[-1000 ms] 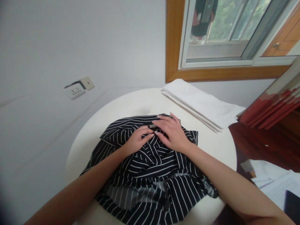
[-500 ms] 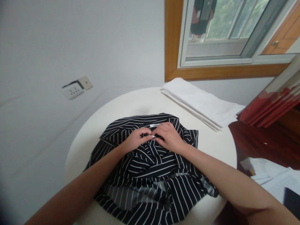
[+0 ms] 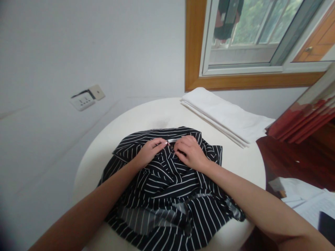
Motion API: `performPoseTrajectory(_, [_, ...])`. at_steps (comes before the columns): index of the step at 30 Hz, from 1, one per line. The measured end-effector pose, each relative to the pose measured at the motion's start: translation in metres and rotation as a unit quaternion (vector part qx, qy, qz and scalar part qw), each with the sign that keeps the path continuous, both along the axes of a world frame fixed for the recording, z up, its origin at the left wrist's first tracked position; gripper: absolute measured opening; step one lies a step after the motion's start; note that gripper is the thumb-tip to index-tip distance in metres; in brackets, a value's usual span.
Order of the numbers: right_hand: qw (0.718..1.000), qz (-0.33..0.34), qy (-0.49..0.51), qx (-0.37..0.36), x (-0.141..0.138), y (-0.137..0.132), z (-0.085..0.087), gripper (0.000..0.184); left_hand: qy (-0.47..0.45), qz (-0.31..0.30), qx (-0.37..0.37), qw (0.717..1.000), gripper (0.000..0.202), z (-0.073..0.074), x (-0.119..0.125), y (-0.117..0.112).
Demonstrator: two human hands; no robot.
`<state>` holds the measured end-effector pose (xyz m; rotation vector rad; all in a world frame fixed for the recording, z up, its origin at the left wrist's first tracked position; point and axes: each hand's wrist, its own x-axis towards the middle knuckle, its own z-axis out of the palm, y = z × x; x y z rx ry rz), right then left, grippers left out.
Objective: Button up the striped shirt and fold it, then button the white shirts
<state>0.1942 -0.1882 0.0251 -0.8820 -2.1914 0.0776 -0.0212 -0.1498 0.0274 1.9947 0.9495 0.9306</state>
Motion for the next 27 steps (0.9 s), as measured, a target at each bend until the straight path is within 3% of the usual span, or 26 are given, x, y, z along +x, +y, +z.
performPoseTrajectory(5, [0.993, -0.053, 0.099, -0.032, 0.004, 0.004, -0.002, 0.003, -0.079, 0.215, 0.089, 0.969, 0.02, 0.008, -0.015, 0.01])
performPoseTrajectory(8, [0.979, -0.099, 0.162, -0.067, 0.005, 0.005, -0.005, 0.011, -0.038, 0.256, 0.143, 0.955, 0.018, 0.007, -0.024, 0.015])
performPoseTrajectory(11, [0.975, -0.079, 0.184, -0.099, 0.005, 0.005, -0.006, 0.022, 0.06, 0.258, 0.213, 0.941, 0.018, 0.009, -0.022, 0.01])
performPoseTrajectory(14, [0.977, -0.052, 0.172, -0.113, 0.004, 0.006, -0.006, 0.025, 0.159, 0.217, 0.316, 0.91, 0.028, 0.017, -0.007, -0.009])
performPoseTrajectory(16, [0.979, -0.048, 0.165, -0.107, 0.004, 0.005, -0.006, 0.026, 0.195, 0.136, 0.346, 0.908, 0.034, 0.02, 0.006, -0.024])
performPoseTrajectory(18, [0.983, -0.049, 0.157, -0.085, 0.004, 0.004, -0.006, 0.026, 0.204, 0.071, 0.322, 0.922, 0.034, 0.018, 0.017, -0.033])
performPoseTrajectory(20, [0.987, -0.053, 0.144, -0.056, 0.004, 0.003, -0.005, 0.028, 0.192, 0.046, 0.271, 0.942, 0.031, 0.011, 0.022, -0.033])
performPoseTrajectory(24, [0.984, -0.09, 0.154, -0.029, 0.005, 0.002, -0.004, 0.029, 0.151, 0.003, 0.201, 0.968, 0.028, -0.005, 0.015, -0.019])
performPoseTrajectory(27, [0.973, -0.128, 0.188, -0.041, 0.006, 0.004, -0.004, 0.026, 0.136, -0.034, 0.188, 0.972, 0.025, -0.006, 0.007, -0.01])
